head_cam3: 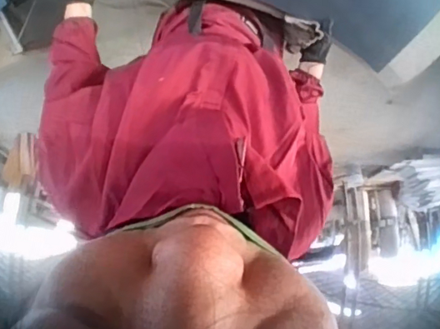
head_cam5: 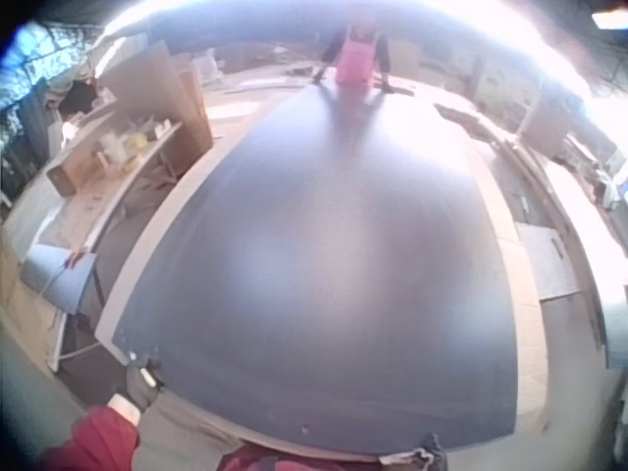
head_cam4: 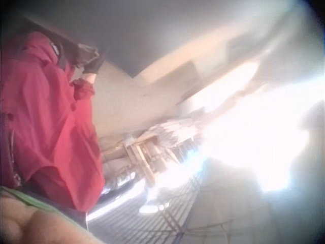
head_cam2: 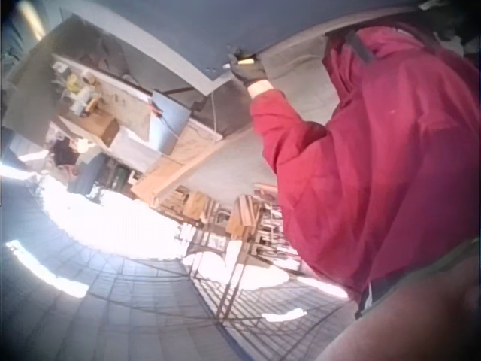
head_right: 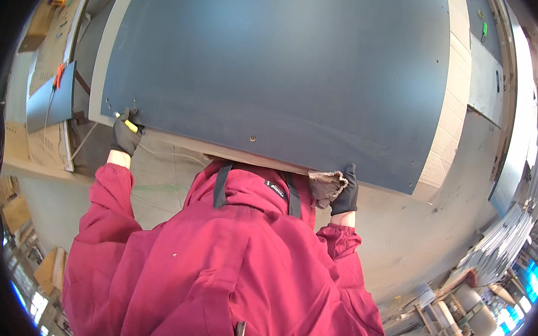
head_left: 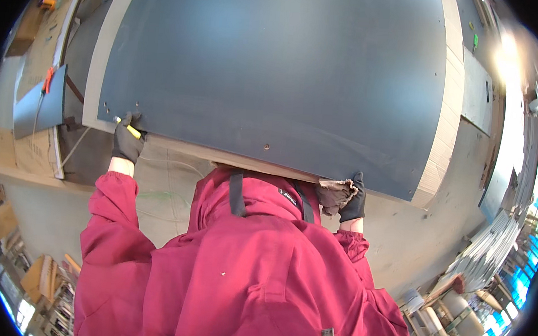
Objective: The person wipes a large gray panel with a cloth, then uses a green utility knife to scrape the surface. They place a cardboard sheet over the panel and align it with a coworker. The person continues to wipe and scrape the panel while the coworker assists with positioning the cardboard.
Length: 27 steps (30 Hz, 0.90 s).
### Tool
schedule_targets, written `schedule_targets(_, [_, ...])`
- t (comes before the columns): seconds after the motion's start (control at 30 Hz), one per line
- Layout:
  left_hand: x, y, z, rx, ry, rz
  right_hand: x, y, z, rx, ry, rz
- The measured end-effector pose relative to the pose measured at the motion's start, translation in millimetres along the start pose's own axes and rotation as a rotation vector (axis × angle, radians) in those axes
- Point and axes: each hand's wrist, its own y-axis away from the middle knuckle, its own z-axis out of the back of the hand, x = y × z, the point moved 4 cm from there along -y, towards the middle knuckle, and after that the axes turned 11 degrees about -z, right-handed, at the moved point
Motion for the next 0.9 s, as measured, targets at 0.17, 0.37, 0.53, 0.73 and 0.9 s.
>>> schedule_targets(0.17, [61.9,62.0,-24.8,0.174,0.1,-0.045,6.7,-5.5,7.5,0.071,0.12,-0.006])
schedule_targets(0.37, [193.9,184.8,1.3,0.121,0.432,0.012,19.2,-8.5,10.8,0.173,0.33,-0.037])
schedule_targets(0.53, [301.0,269.1,45.2,-0.089,0.326,0.032,30.0,-16.0,14.6,0.21,0.5,0.025])
schedule_targets(0.73, [326.8,333.9,88.7,-0.216,0.108,0.046,28.6,-14.5,11.2,0.412,0.751,0.104])
schedule_targets(0.9, [322.3,329.5,94.7,-0.179,0.099,0.023,15.1,12.0,47.9,0.189,0.529,-0.028])
